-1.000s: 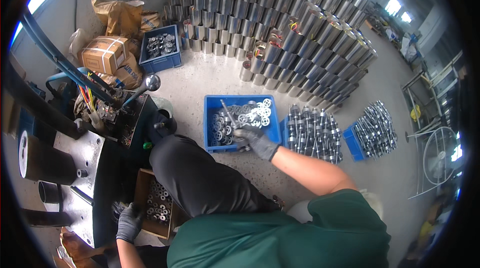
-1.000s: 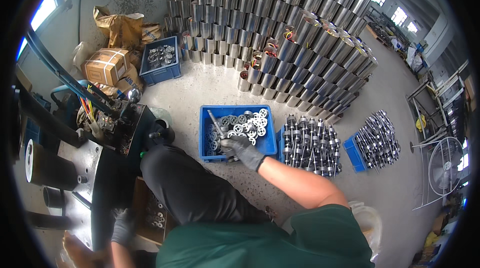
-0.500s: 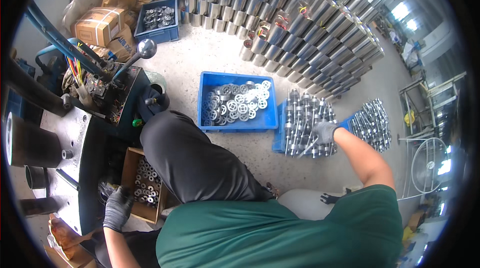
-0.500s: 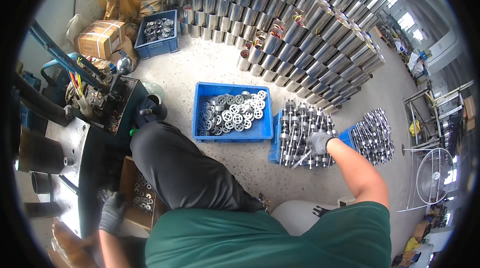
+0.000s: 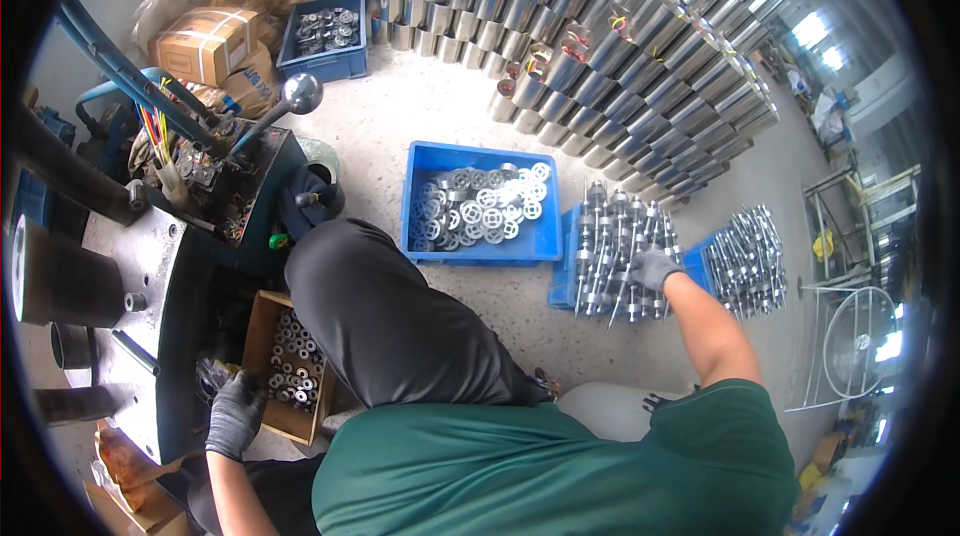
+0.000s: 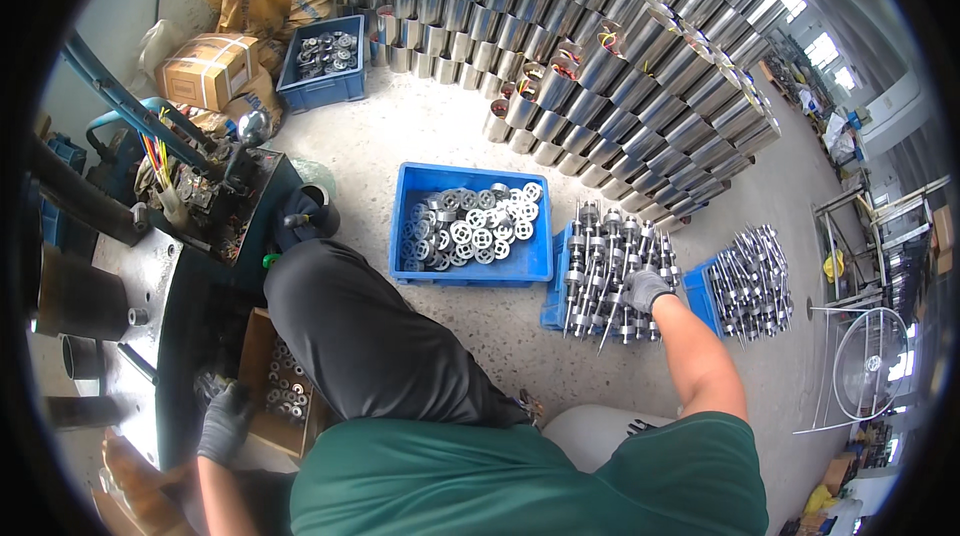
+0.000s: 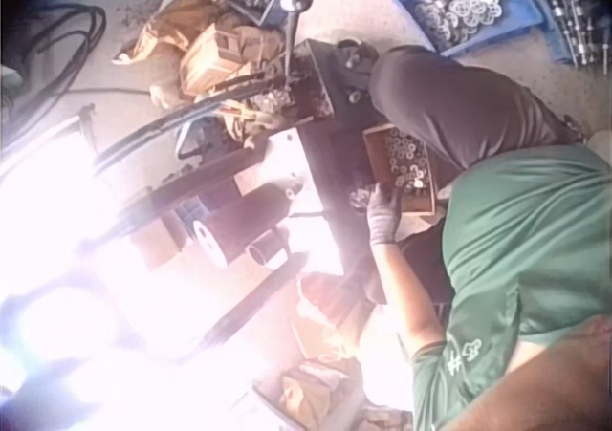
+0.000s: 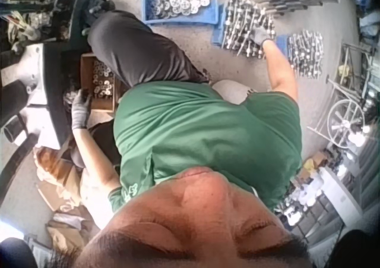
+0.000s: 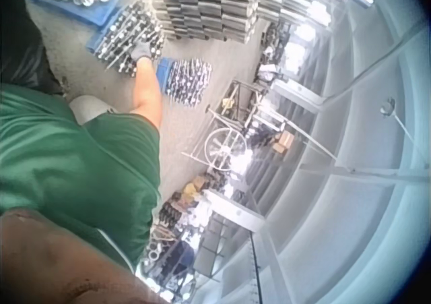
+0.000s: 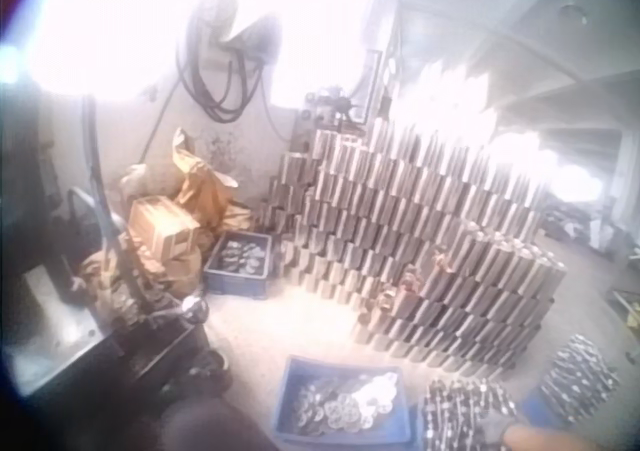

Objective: Assembling small metal components into larger metal cylinders using a manual press machine.

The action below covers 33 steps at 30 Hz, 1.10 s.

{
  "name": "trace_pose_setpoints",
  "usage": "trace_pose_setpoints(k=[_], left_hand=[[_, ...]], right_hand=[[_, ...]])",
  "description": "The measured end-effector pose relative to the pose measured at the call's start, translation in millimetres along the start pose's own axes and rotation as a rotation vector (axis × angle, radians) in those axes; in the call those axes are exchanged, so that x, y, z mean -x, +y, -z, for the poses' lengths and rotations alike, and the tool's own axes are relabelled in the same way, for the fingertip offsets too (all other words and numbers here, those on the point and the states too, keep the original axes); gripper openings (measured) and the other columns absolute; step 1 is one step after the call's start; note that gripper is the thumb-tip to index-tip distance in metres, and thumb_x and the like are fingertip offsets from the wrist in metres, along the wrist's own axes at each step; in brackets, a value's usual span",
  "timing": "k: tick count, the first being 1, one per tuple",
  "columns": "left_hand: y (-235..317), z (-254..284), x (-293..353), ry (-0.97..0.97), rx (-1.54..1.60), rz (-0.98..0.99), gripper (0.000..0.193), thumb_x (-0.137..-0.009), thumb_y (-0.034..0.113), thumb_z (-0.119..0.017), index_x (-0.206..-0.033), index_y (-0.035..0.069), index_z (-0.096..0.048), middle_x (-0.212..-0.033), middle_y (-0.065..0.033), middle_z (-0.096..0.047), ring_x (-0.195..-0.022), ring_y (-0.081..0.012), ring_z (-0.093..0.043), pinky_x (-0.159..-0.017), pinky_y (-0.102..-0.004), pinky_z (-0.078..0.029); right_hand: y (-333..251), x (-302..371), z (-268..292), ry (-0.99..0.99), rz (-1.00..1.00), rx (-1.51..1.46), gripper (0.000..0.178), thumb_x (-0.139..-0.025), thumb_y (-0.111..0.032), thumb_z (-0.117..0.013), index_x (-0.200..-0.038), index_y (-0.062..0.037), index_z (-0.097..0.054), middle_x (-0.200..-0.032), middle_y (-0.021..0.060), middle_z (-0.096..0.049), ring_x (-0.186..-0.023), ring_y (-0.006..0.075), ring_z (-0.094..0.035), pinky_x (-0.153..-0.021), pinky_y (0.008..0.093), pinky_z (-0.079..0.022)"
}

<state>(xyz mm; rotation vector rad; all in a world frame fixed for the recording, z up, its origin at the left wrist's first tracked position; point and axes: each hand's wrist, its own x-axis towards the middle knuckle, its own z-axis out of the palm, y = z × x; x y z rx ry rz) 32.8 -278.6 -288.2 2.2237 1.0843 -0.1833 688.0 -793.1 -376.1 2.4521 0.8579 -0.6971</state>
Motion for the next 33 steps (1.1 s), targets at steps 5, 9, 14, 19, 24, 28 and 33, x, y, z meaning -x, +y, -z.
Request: trace_pose_setpoints(k=[5,9,14,19,24,28,33], left_hand=[[4.5,2.3,1.5,0.027,-0.063,-0.016,0.024,-0.092,0.016,-0.067,-0.112,0.003,-0.066,-0.1,-0.0228,-0.072,-0.096,-0.0414,-0.07,-0.085,-0.047,-0.055],[3.8,2.3,5.5,0.035,-0.045,0.02,0.024,-0.091,0.016,-0.067,-0.112,0.003,-0.067,-0.1,-0.0223,-0.072,-0.095,-0.0407,-0.071,-0.085,-0.0465,-0.056],[9.3,4.7,2.8,0.032,-0.001,0.004,0.027,-0.09,0.015,-0.068,-0.113,0.002,-0.067,-0.099,-0.0221,-0.073,-0.095,-0.0395,-0.071,-0.085,-0.0456,-0.056],[7.1,7.7,24.0,0.045,-0.054,0.072,0.028,-0.09,0.015,-0.068,-0.115,0.001,-0.066,-0.103,-0.0223,-0.072,-0.096,-0.0396,-0.071,-0.086,-0.0456,-0.056],[7.2,8.2,5.7,0.02,-0.02,-0.008,0.028,-0.09,0.015,-0.068,-0.115,0.001,-0.066,-0.105,-0.0232,-0.072,-0.098,-0.0395,-0.071,-0.087,-0.0456,-0.056],[-1.1,3.3,4.2,0.0,-0.054,0.039,0.028,-0.09,0.015,-0.069,-0.114,0.002,-0.066,-0.104,-0.0231,-0.072,-0.098,-0.0398,-0.07,-0.088,-0.0459,-0.056],[13.4,3.7,-7.6,-0.028,-0.008,0.027,0.027,-0.09,0.016,-0.069,-0.113,0.002,-0.066,-0.105,-0.0226,-0.072,-0.098,-0.0412,-0.07,-0.087,-0.0468,-0.055]], right_hand=[[-8.9,9.6,-10.9,-0.259,-0.353,-0.447,0.054,-0.093,-0.057,-0.068,-0.111,-0.0062,-0.077,-0.108,0.0206,-0.076,-0.098,0.0357,-0.073,-0.092,0.0481,-0.055],[-25.0,10.0,-57.7,-0.435,-0.563,-0.936,0.062,-0.094,-0.055,-0.067,-0.132,-0.0059,-0.065,-0.121,0.0211,-0.073,-0.105,0.039,-0.072,-0.094,0.0618,-0.053],[-5.6,-30.2,-205.7,-0.26,-0.72,-1.175,0.076,-0.086,-0.056,-0.077,-0.139,-0.0044,-0.058,-0.136,0.0211,-0.065,-0.118,0.0444,-0.064,-0.103,0.0713,-0.041],[-131.5,34.7,-92.9,0.038,-0.696,-1.442,0.065,-0.092,-0.055,-0.069,-0.134,-0.0064,-0.065,-0.137,0.02,-0.065,-0.124,0.0381,-0.062,-0.104,0.0482,-0.048],[-68.0,-5.9,-207.7,0.367,-0.767,-1.165,0.081,-0.097,-0.072,-0.051,-0.135,-0.0015,-0.064,-0.123,0.0231,-0.07,-0.11,0.0381,-0.068,-0.095,0.0487,-0.052],[-77.5,8.4,-152.1,0.295,-0.901,-0.788,0.074,-0.095,-0.066,-0.058,-0.116,0.0039,-0.071,-0.122,0.0318,-0.068,-0.117,0.0465,-0.065,-0.099,0.05,-0.05],[-56.0,12.5,-165.6,0.383,-0.827,-0.879,0.085,-0.084,-0.06,-0.077,-0.131,0.0093,-0.061,-0.132,0.0306,-0.065,-0.124,0.042,-0.063,-0.105,0.0461,-0.049]])
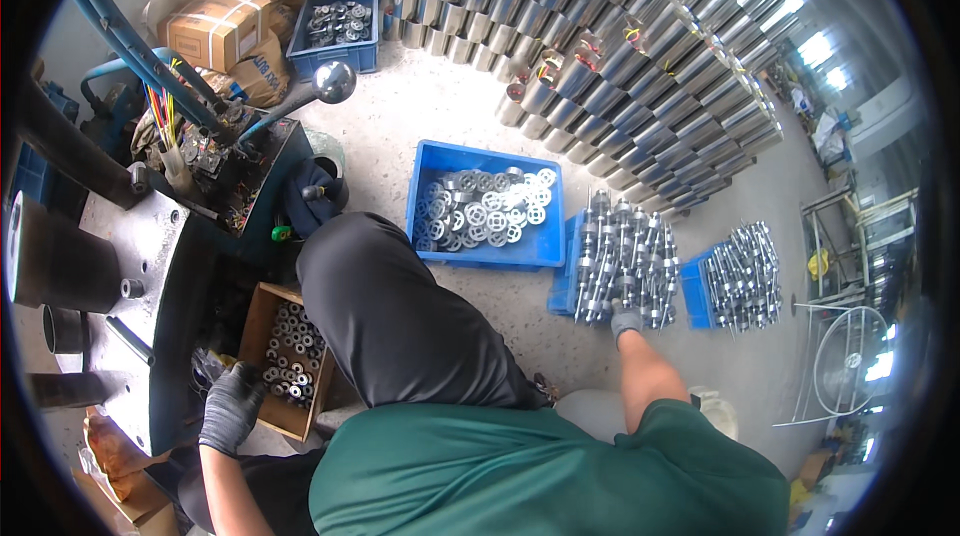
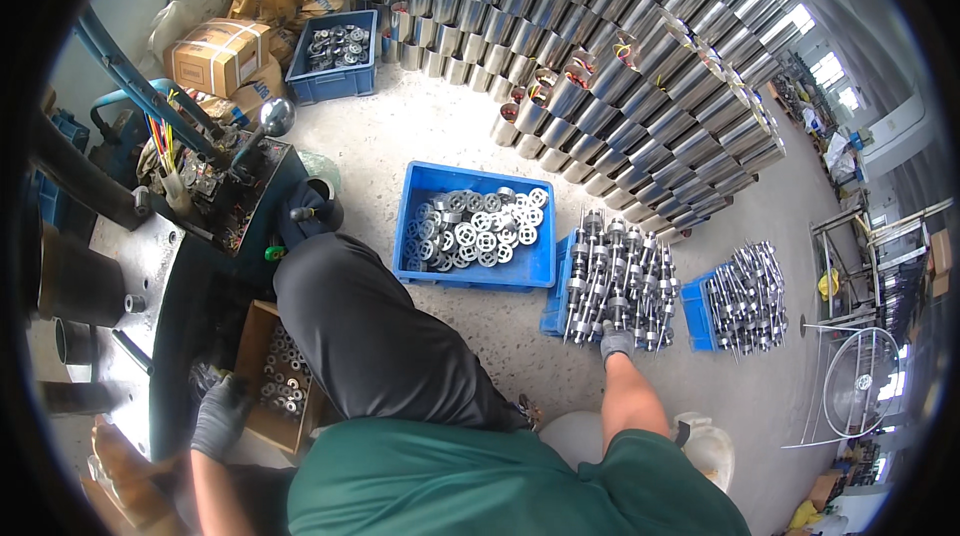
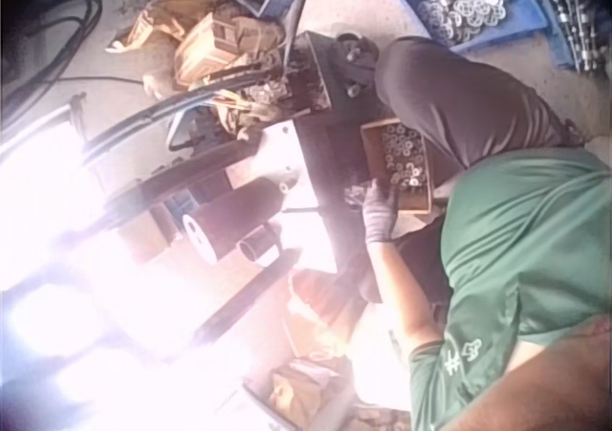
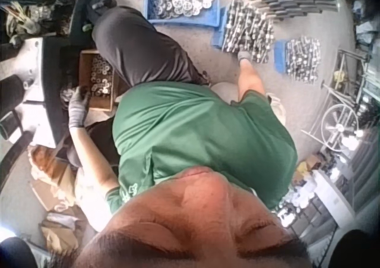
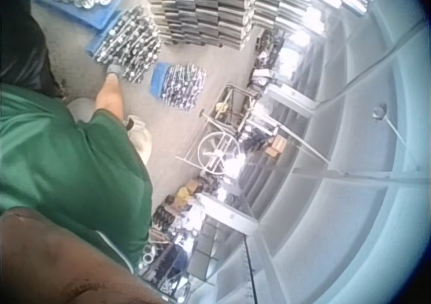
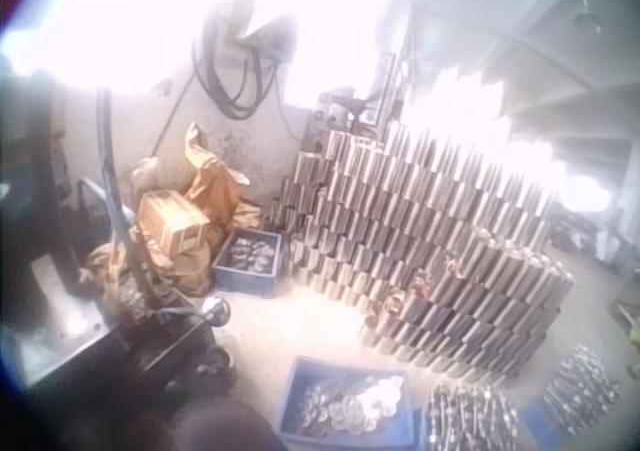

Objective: Assembling small metal components into larger metal cylinders using a manual press machine.

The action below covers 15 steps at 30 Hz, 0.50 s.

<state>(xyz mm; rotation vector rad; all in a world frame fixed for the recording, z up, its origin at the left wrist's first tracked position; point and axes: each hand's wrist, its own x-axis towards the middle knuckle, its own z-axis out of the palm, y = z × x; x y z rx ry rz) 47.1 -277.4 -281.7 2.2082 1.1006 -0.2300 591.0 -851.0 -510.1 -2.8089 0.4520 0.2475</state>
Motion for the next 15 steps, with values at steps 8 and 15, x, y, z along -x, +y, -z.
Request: trace_pose_setpoints(k=[8,15], left_hand=[[-13.1,-6.7,2.4,0.0,-0.09,-0.014,0.025,-0.093,0.02,-0.068,-0.112,0.003,-0.067,-0.104,-0.0234,-0.071,-0.1,-0.043,-0.068,-0.088,-0.0489,-0.054],[-27.4,-11.5,-4.1,-0.03,-0.196,-0.159,0.026,-0.094,0.022,-0.068,-0.111,0.002,-0.067,-0.106,-0.0238,-0.07,-0.101,-0.0438,-0.067,-0.088,-0.0496,-0.054]], right_hand=[[-29.9,28.2,-6.9,0.126,-0.115,-0.102,0.081,-0.079,-0.056,-0.084,-0.126,0.0087,-0.065,-0.123,0.0311,-0.069,-0.118,0.0431,-0.066,-0.1,0.045,-0.051],[-15.2,9.9,-24.5,0.179,-0.105,-0.163,0.055,-0.078,-0.042,-0.088,-0.103,0.0046,-0.074,-0.101,0.026,-0.076,-0.094,0.04,-0.073,-0.086,0.0448,-0.054]])
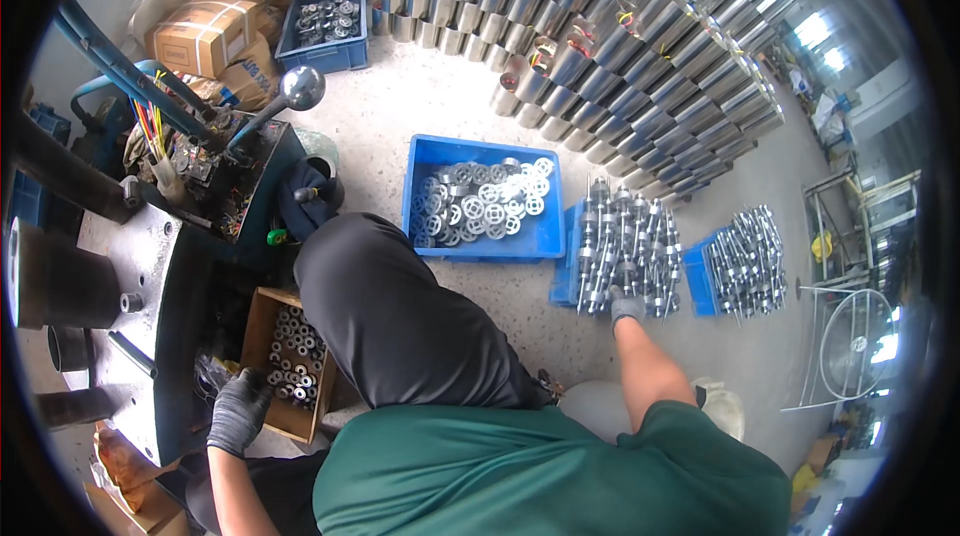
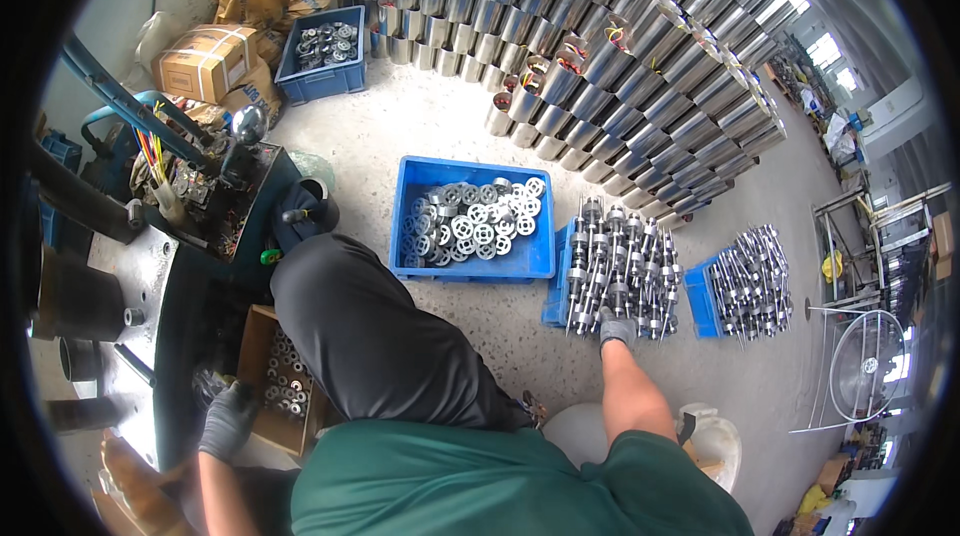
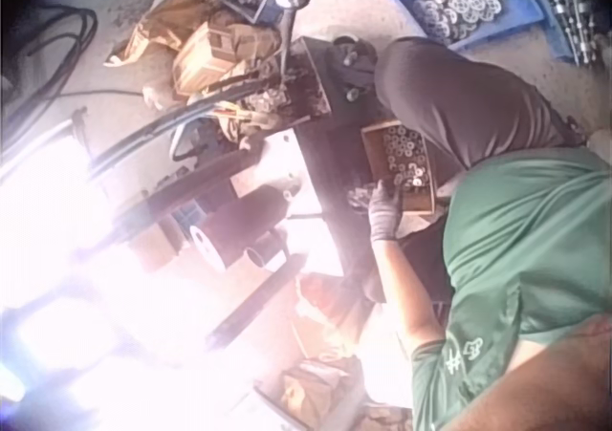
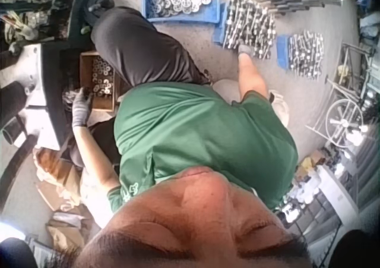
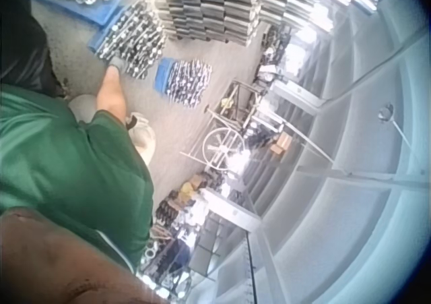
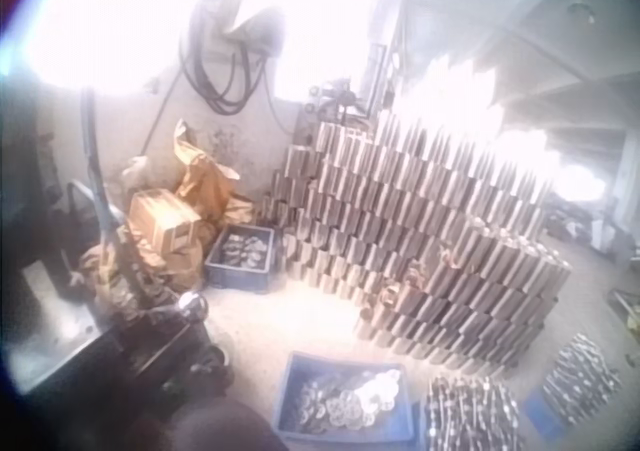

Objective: Assembling small metal components into larger metal cylinders using a manual press machine.

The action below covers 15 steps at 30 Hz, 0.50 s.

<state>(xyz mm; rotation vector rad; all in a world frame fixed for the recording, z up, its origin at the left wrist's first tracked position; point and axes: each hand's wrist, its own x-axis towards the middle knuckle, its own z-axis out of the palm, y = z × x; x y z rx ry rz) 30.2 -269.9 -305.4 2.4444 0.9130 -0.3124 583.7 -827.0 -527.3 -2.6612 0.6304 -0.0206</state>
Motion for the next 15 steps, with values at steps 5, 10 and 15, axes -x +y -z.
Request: trace_pose_setpoints(k=[5,10,15], left_hand=[[17.4,0.9,-11.9,-0.008,0.119,0.116,0.026,-0.093,0.021,-0.068,-0.11,0.002,-0.067,-0.108,-0.0245,-0.07,-0.103,-0.0444,-0.067,-0.089,-0.0496,-0.054],[-4.8,-3.6,-1.5,0.001,0.105,0.117,0.027,-0.092,0.021,-0.069,-0.111,0.001,-0.067,-0.107,-0.0244,-0.07,-0.103,-0.0443,-0.067,-0.09,-0.0496,-0.054],[24.2,23.5,7.5,0.042,0.119,0.172,0.03,-0.092,0.022,-0.069,-0.114,0.002,-0.067,-0.108,-0.0237,-0.07,-0.103,-0.0429,-0.067,-0.09,-0.0496,-0.054]], right_hand=[[2.0,1.3,-9.0,0.08,-0.148,-0.4,0.072,-0.077,-0.038,-0.089,-0.127,0.0056,-0.06,-0.11,0.0258,-0.074,-0.102,0.0384,-0.072,-0.091,0.0446,-0.054],[-51.1,57.1,14.1,-0.044,-0.138,-0.249,0.082,-0.083,-0.041,-0.083,-0.141,0.0055,-0.048,-0.118,0.029,-0.071,-0.11,0.0411,-0.071,-0.097,0.0461,-0.053],[-56.1,51.3,22.6,-0.168,-0.124,0.05,0.102,-0.083,-0.057,-0.077,-0.149,0.0107,-0.037,-0.138,0.0317,-0.061,-0.129,0.0416,-0.061,-0.108,0.045,-0.047]])
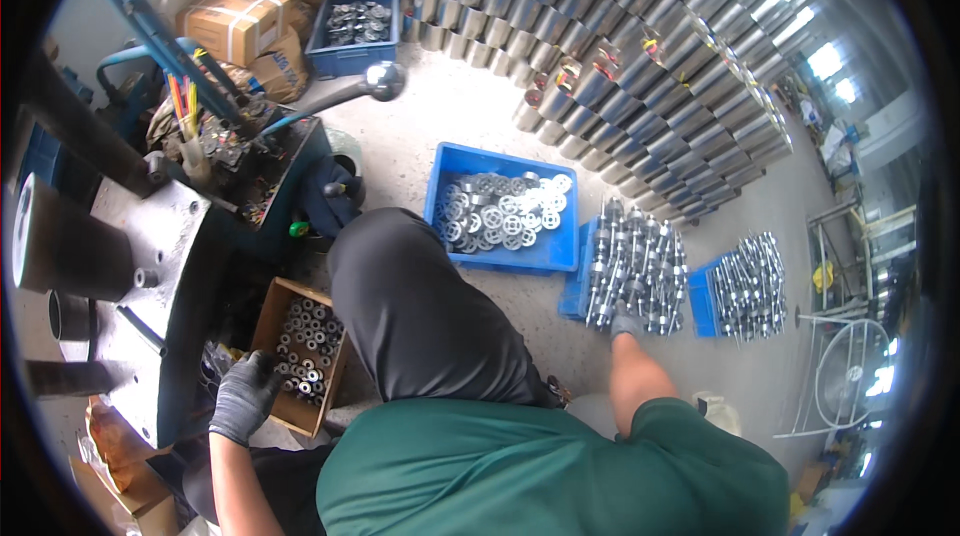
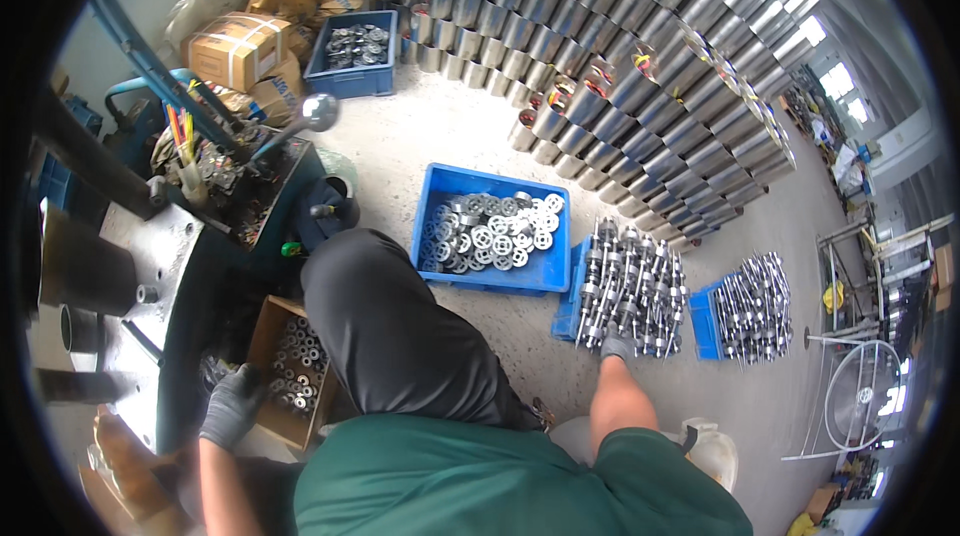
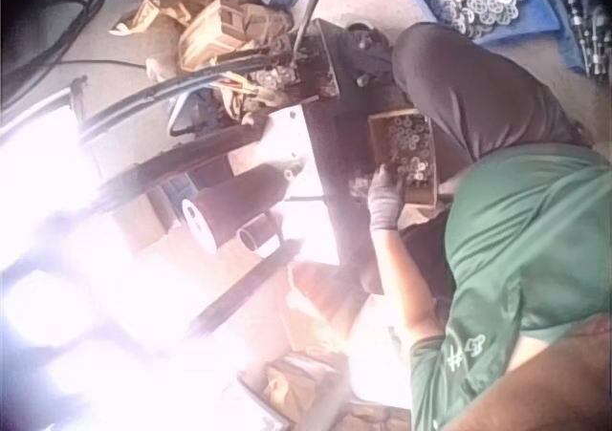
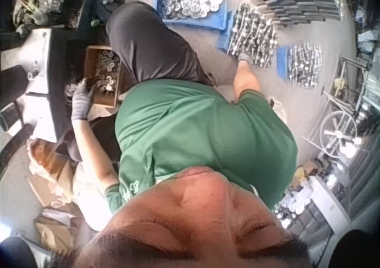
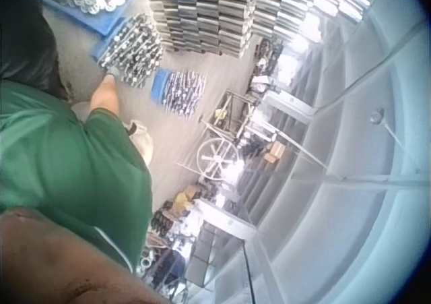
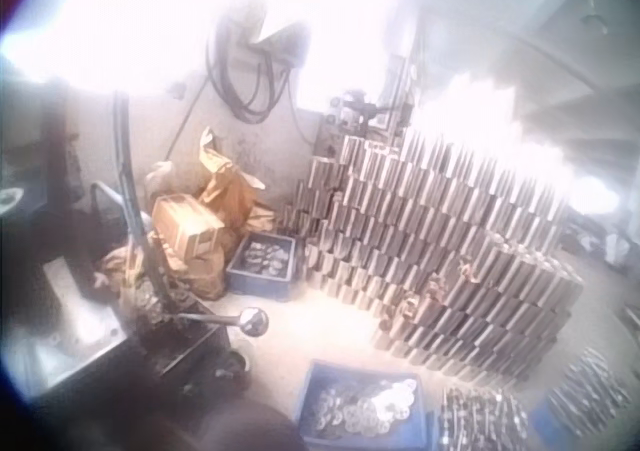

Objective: Assembling small metal components into larger metal cylinders using a manual press machine.

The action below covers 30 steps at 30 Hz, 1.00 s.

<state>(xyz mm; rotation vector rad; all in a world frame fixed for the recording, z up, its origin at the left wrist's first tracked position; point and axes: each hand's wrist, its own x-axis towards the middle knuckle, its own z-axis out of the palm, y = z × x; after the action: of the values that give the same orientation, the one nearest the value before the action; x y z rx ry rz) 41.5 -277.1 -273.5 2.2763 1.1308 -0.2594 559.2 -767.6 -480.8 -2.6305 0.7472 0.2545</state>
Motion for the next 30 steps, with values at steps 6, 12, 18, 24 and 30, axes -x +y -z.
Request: trace_pose_setpoints(k=[6,12,18,24,30], left_hand=[[-1.4,12.0,16.9,0.09,-0.019,-0.129,0.032,-0.092,0.025,-0.069,-0.118,0.005,-0.068,-0.109,-0.0207,-0.069,-0.103,-0.0407,-0.067,-0.089,-0.0494,-0.055],[2.5,36.9,21.3,0.223,0.026,-0.22,0.032,-0.094,0.029,-0.07,-0.116,0.005,-0.066,-0.105,-0.0196,-0.068,-0.101,-0.0404,-0.067,-0.087,-0.0499,-0.054],[-15.7,88.4,77.4,0.766,0.38,-0.133,0.034,-0.097,0.014,-0.069,-0.128,0.002,-0.064,-0.11,-0.0128,-0.07,-0.102,-0.0249,-0.069,-0.093,-0.0357,-0.054],[-102.5,5.0,189.1,1.395,1.093,0.053,0.024,-0.101,0.004,-0.063,-0.124,0.003,-0.065,-0.107,-0.0047,-0.07,-0.094,-0.0127,-0.065,-0.085,-0.0281,-0.054],[-174.1,-260.6,274.4,1.286,1.065,0.928,0.023,-0.098,0.01,-0.066,-0.119,0.003,-0.067,-0.099,-0.0079,-0.072,-0.089,-0.0157,-0.067,-0.083,-0.0312,-0.055]], right_hand=[[-40.5,6.6,78.5,-0.527,0.189,0.545,0.089,-0.084,-0.063,-0.076,-0.137,0.0072,-0.061,-0.136,0.0258,-0.062,-0.114,0.0347,-0.068,-0.086,0.0404,-0.061],[-141.1,-121.5,69.1,-0.459,1.385,0.992,0.037,-0.091,-0.024,-0.067,-0.118,0.0006,-0.072,-0.098,0.0145,-0.076,-0.094,0.025,-0.073,-0.085,0.0378,-0.058],[-359.7,99.8,27.8,-0.599,1.59,0.397,0.008,-0.088,-0.002,-0.065,-0.093,0.0012,-0.07,-0.074,0.0129,-0.071,-0.065,0.0193,-0.066,-0.062,0.0355,-0.053],[-427.3,376.0,18.8,-0.715,1.978,0.41,0.016,-0.084,-0.011,-0.074,-0.096,-0.0012,-0.072,-0.085,0.0201,-0.074,-0.079,0.031,-0.073,-0.077,0.0406,-0.057],[-422.6,497.1,-32.4,-0.997,2.557,0.632,0.017,-0.077,-0.002,-0.068,-0.093,0.0005,-0.071,-0.089,0.0215,-0.066,-0.088,0.0399,-0.066,-0.079,0.0434,-0.055]])
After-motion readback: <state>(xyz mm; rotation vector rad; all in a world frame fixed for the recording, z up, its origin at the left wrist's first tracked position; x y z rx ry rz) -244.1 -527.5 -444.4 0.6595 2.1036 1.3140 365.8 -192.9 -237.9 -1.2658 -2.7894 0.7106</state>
